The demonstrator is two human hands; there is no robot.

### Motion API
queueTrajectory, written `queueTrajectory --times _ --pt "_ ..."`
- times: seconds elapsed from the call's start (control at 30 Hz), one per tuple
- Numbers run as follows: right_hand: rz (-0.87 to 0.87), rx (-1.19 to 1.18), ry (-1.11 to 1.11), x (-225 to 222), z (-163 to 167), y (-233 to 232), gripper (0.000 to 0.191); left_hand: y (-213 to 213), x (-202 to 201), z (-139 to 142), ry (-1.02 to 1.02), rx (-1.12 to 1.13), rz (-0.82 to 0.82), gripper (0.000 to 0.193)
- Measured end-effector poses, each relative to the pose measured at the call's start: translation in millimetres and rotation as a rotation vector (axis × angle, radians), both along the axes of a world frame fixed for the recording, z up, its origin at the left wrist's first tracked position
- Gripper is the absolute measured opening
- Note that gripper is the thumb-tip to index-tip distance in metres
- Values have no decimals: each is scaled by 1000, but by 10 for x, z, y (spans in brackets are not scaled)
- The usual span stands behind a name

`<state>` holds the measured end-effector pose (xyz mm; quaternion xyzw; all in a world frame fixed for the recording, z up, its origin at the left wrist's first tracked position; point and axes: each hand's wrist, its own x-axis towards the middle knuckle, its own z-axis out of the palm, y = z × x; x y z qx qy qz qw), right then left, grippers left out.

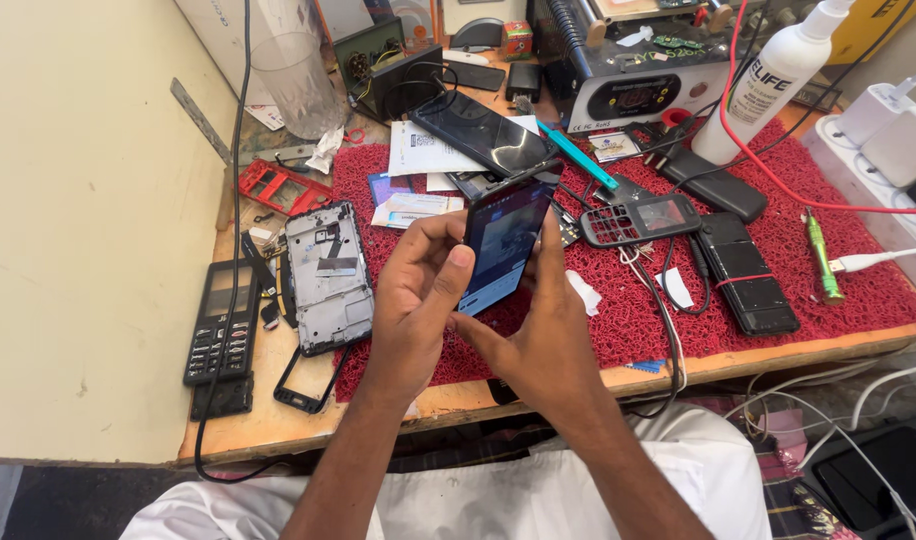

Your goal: The person tests a smartphone by navigating menus and playing a video, then removes the back cover to inspect the internal components. They attempt to reseat a ribbon cable connector and continue testing the device.

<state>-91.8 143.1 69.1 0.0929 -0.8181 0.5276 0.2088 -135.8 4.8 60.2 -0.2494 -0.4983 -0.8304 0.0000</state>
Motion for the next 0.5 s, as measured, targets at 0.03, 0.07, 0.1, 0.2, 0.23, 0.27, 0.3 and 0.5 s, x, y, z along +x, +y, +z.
queueTrajectory --times 0.03,0.07,0.1,0.2,0.23,0.27,0.3,0.5 --pt "27 -31 99 11 -35 -2 114 10 -5 -1 -25 8 11 23" --pt "55 -62 197 7 -67 3 108 16 -15 1 -40 36 12 23" --pt "117 -261 123 -22 -92 28 88 21 -27 3 -54 64 13 22" --pt "204 -685 -70 -95 -141 169 42 29 -36 3 -112 154 -9 21" --pt "164 -715 -107 -125 -145 222 32 31 -19 -2 -136 182 -22 21" --pt "122 -745 -141 -140 -151 255 26 38 -1 -6 -129 187 -13 21" --pt "100 -742 -150 -142 -157 269 25 50 10 -8 -119 194 -5 21" --pt "2 -675 -141 -168 -147 219 22 80 55 -12 -104 209 15 21"
